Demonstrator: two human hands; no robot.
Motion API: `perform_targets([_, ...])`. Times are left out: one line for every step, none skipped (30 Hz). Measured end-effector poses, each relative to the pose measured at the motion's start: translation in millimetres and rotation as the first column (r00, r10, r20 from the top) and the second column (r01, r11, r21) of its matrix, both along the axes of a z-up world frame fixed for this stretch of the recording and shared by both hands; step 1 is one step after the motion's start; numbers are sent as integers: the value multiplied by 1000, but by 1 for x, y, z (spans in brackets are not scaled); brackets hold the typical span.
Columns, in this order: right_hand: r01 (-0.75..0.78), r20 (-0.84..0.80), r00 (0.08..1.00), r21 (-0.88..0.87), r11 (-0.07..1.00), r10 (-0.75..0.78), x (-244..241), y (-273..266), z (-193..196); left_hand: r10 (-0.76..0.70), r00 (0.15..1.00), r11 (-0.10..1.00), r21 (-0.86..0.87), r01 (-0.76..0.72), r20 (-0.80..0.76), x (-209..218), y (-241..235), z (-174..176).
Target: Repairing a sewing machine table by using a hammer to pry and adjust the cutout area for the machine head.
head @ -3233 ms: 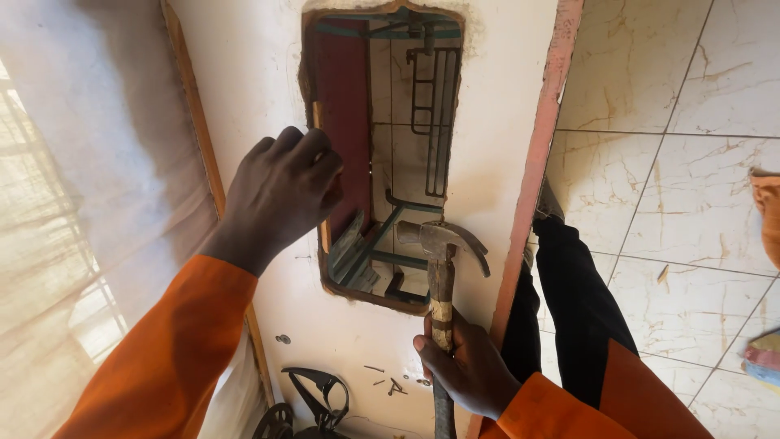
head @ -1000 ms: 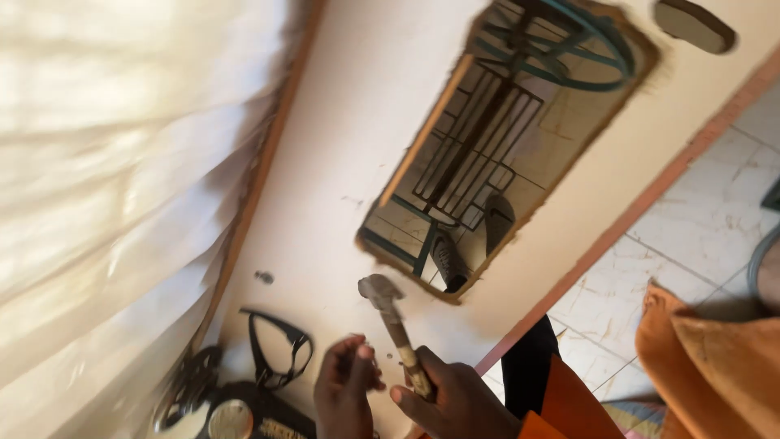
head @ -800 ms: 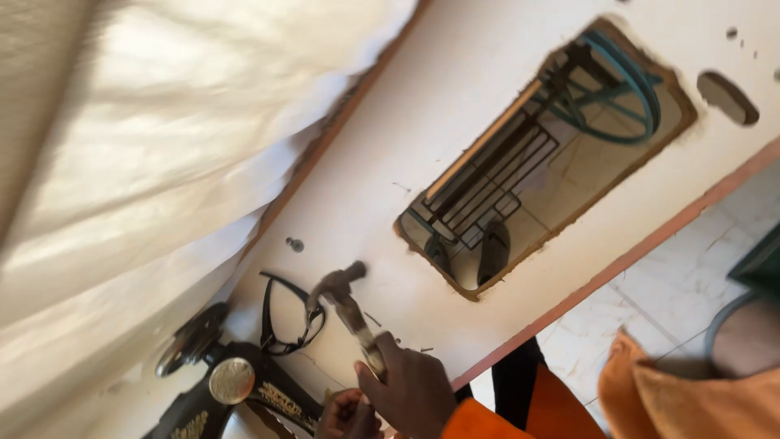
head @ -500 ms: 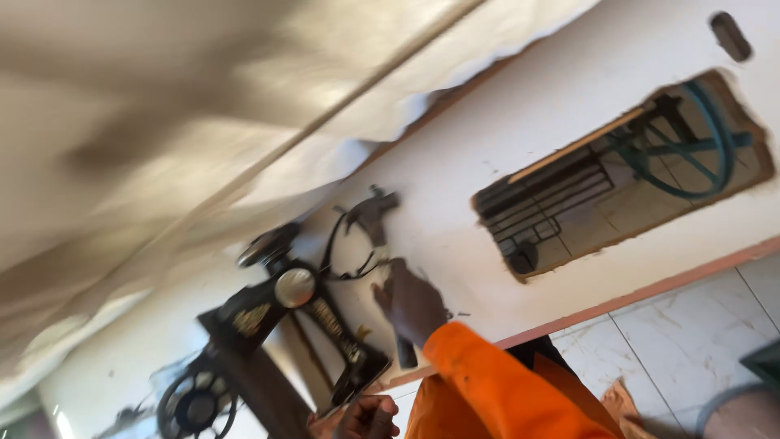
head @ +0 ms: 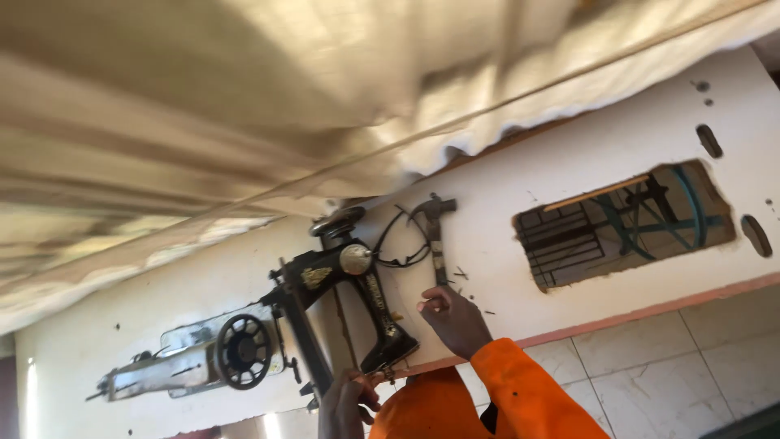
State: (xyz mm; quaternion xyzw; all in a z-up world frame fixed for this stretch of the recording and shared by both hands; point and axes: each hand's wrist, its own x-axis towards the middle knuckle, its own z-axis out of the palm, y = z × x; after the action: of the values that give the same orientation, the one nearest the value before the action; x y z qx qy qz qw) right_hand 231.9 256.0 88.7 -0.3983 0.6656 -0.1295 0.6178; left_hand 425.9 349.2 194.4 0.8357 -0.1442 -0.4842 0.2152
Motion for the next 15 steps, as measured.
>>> perform_targets([87, 181, 979, 75, 993, -99, 15, -6, 1, -243, 956, 907, -312, 284, 166, 23, 15, -12])
perform_targets([155, 346, 916, 166, 974, -205, 31, -13, 1, -383, 833, 650, -524, 551, 400, 46, 29, -26])
perform_targets([141, 346, 919, 155, 978, -187, 43, -18, -18, -366, 839, 652, -532, 540, 403, 60, 25, -23])
perform_targets([81, 304, 946, 121, 989, -115, 54, -24, -38, -93, 980, 891, -426, 161, 175, 75, 20, -21])
perform_targets([23, 256, 966, 91, 996, -45, 63, -31, -59, 248, 969, 947, -211, -243, -4, 87, 14, -21])
perform_targets([10, 251, 967, 81, 997, -30, 75, -41, -58, 260, 966, 941, -219, -256, -11, 97, 10, -22])
perform_targets([-32, 281, 959, 206, 978, -27, 86, -47, -57, 328, 942, 914, -230, -335, -69, 106, 7, -22])
perform_targets([-77, 310, 950, 326, 942, -30, 95, -53, -58, 392, 911, 880, -235, -412, -127, 115, 3, -24])
perform_targets([-76, 302, 953, 333, 940, -30, 106, -54, -64, 395, 909, 881, -225, -416, -132, 106, 1, -12])
perform_targets([-32, 445, 880, 402, 915, -165, 115, -54, -70, 25, 996, 934, -352, -55, -89, 97, -2, 0])
perform_targets([-6, 559, 774, 475, 880, -297, 122, -52, -76, -336, 942, 841, -451, 299, -4, 85, -2, 13])
perform_targets([-9, 549, 782, 483, 875, -295, 123, -46, -85, -327, 945, 848, -446, 287, -16, 68, -13, 9])
perform_targets([-54, 594, 758, 468, 882, -269, 124, -47, -94, -267, 951, 943, -248, 224, -155, 53, -30, 4])
perform_targets([-99, 637, 731, 451, 887, -243, 124, -47, -102, -175, 944, 984, -30, 173, -278, 36, -46, 1])
perform_targets([-96, 637, 731, 451, 887, -244, 129, -46, -105, -177, 944, 984, -31, 176, -279, 32, -63, -4])
